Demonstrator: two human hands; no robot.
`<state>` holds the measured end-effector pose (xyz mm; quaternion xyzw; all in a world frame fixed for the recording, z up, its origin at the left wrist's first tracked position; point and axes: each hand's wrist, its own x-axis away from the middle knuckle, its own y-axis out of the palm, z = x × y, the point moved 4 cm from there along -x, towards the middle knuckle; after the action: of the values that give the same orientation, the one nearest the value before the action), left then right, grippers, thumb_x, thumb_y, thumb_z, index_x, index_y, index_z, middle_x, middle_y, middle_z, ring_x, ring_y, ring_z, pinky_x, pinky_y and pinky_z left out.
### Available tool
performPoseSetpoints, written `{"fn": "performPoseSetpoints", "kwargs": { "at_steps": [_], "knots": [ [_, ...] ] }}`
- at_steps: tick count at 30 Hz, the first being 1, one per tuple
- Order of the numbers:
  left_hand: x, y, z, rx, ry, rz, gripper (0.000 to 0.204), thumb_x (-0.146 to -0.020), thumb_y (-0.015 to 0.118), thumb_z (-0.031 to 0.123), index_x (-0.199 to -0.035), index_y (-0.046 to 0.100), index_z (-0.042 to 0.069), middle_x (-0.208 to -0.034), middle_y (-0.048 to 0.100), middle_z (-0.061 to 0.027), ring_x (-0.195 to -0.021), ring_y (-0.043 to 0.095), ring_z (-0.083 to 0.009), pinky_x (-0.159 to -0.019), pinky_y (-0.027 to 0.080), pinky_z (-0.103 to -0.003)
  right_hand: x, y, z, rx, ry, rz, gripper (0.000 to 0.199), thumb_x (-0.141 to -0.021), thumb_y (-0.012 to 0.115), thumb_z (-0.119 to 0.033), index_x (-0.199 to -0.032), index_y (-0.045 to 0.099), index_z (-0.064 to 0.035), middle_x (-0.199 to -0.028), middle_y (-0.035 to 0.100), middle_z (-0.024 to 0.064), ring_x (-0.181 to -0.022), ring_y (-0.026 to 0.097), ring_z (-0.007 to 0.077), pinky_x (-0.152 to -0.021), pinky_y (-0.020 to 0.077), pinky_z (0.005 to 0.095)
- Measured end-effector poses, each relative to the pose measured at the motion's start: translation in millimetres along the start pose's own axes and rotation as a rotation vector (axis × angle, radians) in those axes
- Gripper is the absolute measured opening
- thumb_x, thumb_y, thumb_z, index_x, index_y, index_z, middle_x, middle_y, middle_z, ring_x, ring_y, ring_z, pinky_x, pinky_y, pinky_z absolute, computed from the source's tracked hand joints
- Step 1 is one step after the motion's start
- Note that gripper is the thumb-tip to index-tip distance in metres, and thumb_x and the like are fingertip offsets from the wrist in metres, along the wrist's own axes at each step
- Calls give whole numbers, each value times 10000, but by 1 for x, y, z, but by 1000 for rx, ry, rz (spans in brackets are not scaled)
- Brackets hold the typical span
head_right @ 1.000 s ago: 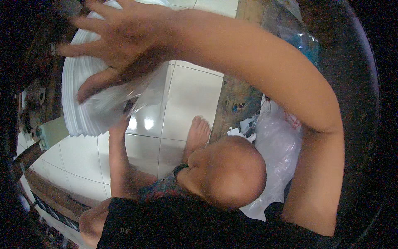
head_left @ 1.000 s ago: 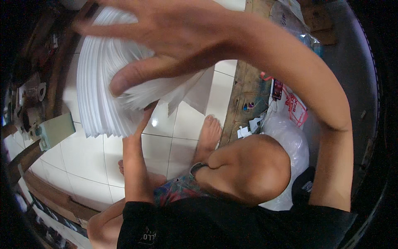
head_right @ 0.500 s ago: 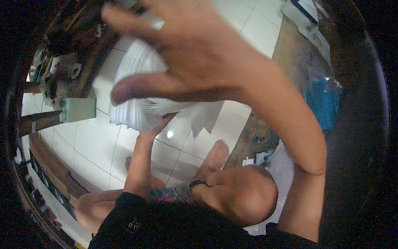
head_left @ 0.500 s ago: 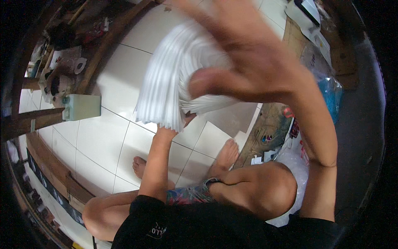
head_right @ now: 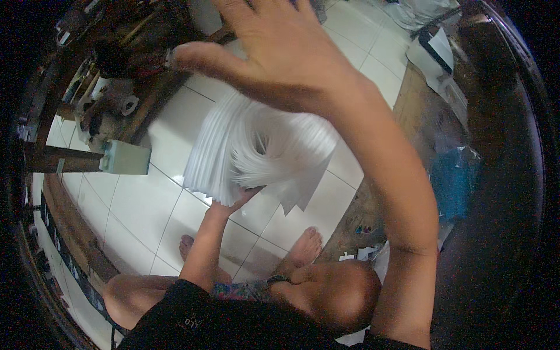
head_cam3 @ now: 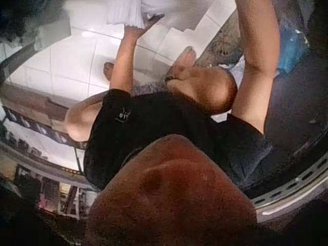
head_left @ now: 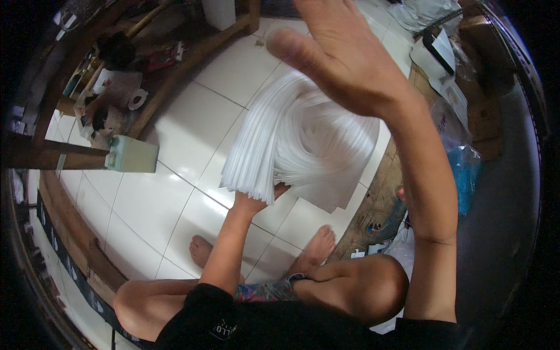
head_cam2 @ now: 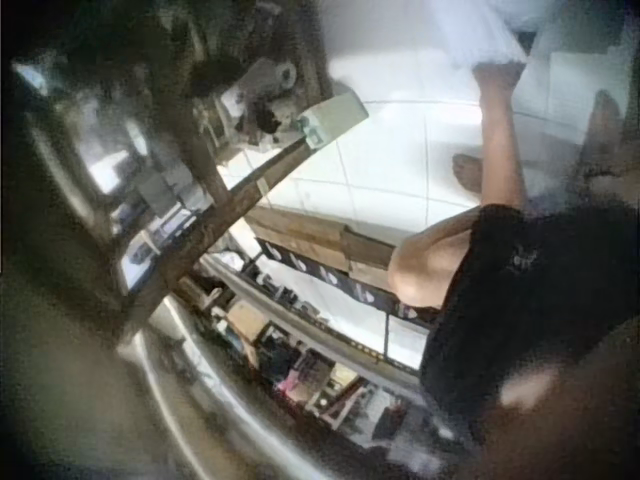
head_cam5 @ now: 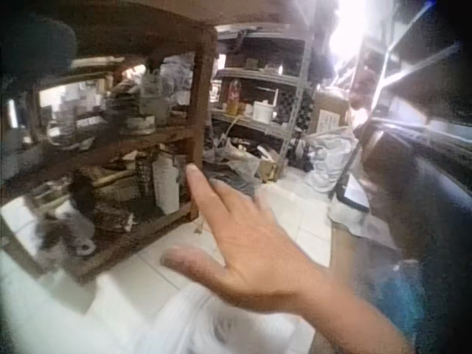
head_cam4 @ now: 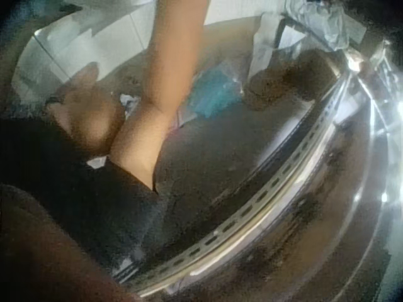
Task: The person sits on the floor and repeatedly folds white plastic shopping bags by hand. They smooth each bag flat, fold it in half, and then fold it again into a smaller rectangle. The person stacks the folded bags on a nearby wooden shelf.
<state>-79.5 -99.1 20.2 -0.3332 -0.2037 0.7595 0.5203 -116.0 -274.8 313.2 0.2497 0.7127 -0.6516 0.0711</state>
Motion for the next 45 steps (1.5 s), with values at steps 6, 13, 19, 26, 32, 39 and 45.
{"fn": "performPoseSetpoints", "kwargs": {
  "at_steps": [6,13,19,26,32,39,45],
  "knots": [
    [2,-3,4,-63,13,72,538,-726,831,393,-1114,652,68,-1069,641,-133,-972,604,-365,-825,488,-477,1,25,-31,-34,-130,39,879,-857,484,-726,-1465,398,-97,-1330,488,296,-1288,443,434,-1082,211,679],
    [6,5,-4,182,-231,-210,595,-741,804,412,-1205,619,88,-1130,646,-151,-1078,594,-366,-912,468,-489,4,18,-66,-95,-234,232,901,-804,467,-777,-1402,496,-103,-1236,531,293,-1184,501,424,-1031,247,697],
    [11,3,-11,188,-257,-190,606,-721,812,414,-1188,622,79,-1134,646,-156,-1073,596,-372,-894,472,-490,-3,12,-72,-114,-203,161,911,-828,423,-787,-1441,455,-114,-1344,476,317,-1322,413,456,-1083,168,712],
    [-1,-14,3,50,-228,-155,587,-835,748,414,-1284,590,71,-1288,617,-115,-1235,541,-293,-1059,420,-416,-18,-29,-19,-119,-91,145,762,-943,390,-657,-1499,350,-138,-1361,475,303,-1378,366,408,-1163,164,602],
    [1,-10,2,93,-152,-125,537,-837,763,338,-1268,597,65,-1267,630,-105,-1191,572,-291,-1035,439,-413,30,-12,27,-8,48,40,712,-958,445,-552,-1459,366,-52,-1382,497,215,-1256,482,372,-1093,315,500],
    [-3,-7,3,112,-237,-193,635,-777,788,374,-1299,577,80,-1285,612,-119,-1188,558,-324,-1001,444,-428,203,9,55,-841,680,327,1078,-686,734,-163,-1549,97,-55,-1545,238,198,-1409,301,323,-1143,288,455],
    [-16,-20,34,142,-317,-325,554,-889,710,355,-1351,540,101,-1353,579,-80,-1273,517,-240,-1086,395,-383,292,146,-36,-570,635,-45,1419,-573,930,-352,-1534,-54,-6,-1562,123,280,-1444,173,448,-1170,226,491]
  ]
}}
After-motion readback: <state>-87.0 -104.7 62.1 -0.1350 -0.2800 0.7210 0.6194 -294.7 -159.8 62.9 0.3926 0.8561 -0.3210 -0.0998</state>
